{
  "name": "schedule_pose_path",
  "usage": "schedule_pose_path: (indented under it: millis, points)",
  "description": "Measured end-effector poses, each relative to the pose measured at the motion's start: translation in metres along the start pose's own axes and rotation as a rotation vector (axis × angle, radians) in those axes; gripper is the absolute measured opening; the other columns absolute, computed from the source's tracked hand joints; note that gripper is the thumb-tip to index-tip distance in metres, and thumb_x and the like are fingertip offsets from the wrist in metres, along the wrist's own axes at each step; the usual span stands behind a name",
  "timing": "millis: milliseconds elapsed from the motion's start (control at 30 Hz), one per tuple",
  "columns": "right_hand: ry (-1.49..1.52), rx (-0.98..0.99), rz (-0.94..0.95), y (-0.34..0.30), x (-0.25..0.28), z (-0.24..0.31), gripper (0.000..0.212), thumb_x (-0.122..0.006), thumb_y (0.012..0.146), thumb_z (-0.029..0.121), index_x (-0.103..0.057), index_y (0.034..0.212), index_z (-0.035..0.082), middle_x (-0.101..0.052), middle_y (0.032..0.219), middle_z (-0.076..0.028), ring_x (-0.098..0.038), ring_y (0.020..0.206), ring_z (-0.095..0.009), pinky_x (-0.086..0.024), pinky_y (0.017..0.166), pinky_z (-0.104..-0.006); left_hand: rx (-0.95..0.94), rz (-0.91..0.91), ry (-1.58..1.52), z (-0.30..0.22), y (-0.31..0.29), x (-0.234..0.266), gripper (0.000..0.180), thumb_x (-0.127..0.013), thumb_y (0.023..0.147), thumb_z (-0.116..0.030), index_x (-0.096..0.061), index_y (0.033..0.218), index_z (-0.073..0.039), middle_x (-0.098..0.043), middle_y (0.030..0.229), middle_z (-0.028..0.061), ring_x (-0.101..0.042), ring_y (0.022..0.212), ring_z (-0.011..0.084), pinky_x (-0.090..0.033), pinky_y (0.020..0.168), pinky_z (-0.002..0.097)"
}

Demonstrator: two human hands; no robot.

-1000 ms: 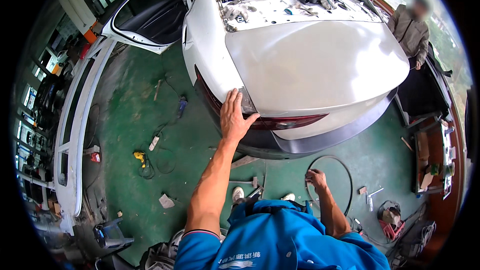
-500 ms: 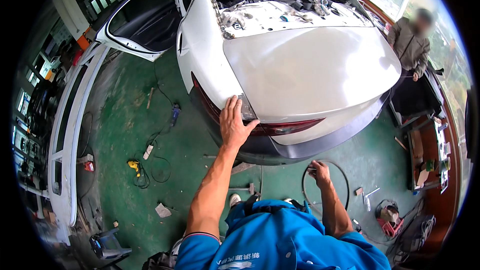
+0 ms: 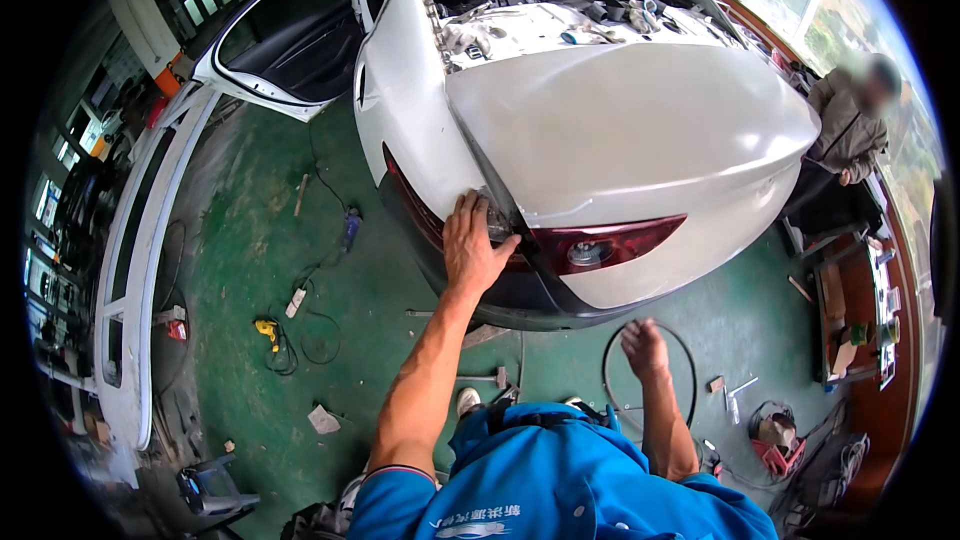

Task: The person uses a ratchet to tighten bolts on the underside of a white car trunk lid. They repeatedly open and close the trunk to check alignment with the rear bumper and taillights, then use a screwdriver to adjust the trunk latch mechanism.

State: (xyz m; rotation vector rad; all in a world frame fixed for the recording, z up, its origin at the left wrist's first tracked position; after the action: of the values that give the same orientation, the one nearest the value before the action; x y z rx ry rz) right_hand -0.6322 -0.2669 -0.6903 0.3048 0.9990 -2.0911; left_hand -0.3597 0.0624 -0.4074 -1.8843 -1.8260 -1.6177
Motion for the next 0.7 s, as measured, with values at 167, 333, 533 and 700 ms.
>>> schedule_pose_path:
  millis: [167, 333, 533, 700]
  points:
    - [0.283, 0.2, 0.136, -0.056, -0.088, 0.123, 0.075, -0.059, 0.096, 0.063, -0.051, 0.133, -0.003, -0.061, 0.111, -0.009, -0.062, 0.095, -0.022, -0.052, 0.078, -0.0344, -0.057, 0.113, 0.12, 0.008, -0.004, 0.004, 0.075, -0.083, 0.079, -0.033, -0.054, 0.143, -0.009, -0.038, 0.156, 0.0202, -0.035, 0.144, 0.0414, -0.032, 0.116, 0.0514]
    - [0.04, 0.48, 0.074, -0.094, -0.125, 0.199, 0.033, -0.06, 0.102, 0.034, -0.063, 0.112, 0.003, -0.066, 0.092, -0.003, -0.058, 0.071, -0.014, -0.045, 0.061, -0.0273, -0.104, 0.286, 0.186, 0.013, 0.015, -0.001, 0.071, -0.085, 0.076, -0.039, -0.06, 0.139, -0.017, -0.034, 0.159, 0.0202, -0.032, 0.145, 0.0455, -0.034, 0.117, 0.0524]
    - [-0.002, 0.727, 0.114, -0.145, -0.182, 0.293, 0.035, -0.062, 0.101, 0.031, -0.06, 0.118, 0.0, -0.066, 0.097, -0.005, -0.06, 0.076, -0.012, -0.044, 0.062, -0.0264, -0.088, 0.421, 0.246, 0.004, 0.034, -0.007, 0.064, -0.088, 0.072, -0.039, -0.064, 0.126, -0.014, -0.037, 0.159, 0.0138, -0.036, 0.142, 0.048, -0.043, 0.11, 0.0532]
    - [-0.021, 0.903, 0.314, -0.174, -0.273, 0.386, 0.03, -0.061, 0.101, 0.03, -0.065, 0.113, 0.003, -0.067, 0.091, -0.003, -0.059, 0.072, -0.011, -0.043, 0.058, -0.0263, -0.137, 0.438, 0.262, 0.004, 0.031, -0.003, 0.061, -0.087, 0.074, -0.034, -0.063, 0.125, -0.011, -0.043, 0.157, 0.0084, -0.04, 0.138, 0.0517, -0.042, 0.11, 0.0541]
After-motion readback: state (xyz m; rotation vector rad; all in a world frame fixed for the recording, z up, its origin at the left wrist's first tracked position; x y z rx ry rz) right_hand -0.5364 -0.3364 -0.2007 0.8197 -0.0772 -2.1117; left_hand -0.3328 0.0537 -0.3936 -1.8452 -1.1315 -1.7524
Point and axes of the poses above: each hand's wrist, its own y-axis towards the middle knuckle, its own x-axis out of the back of the hand, z = x × y, the point moved 7 cm from there along y, towards the middle knuckle
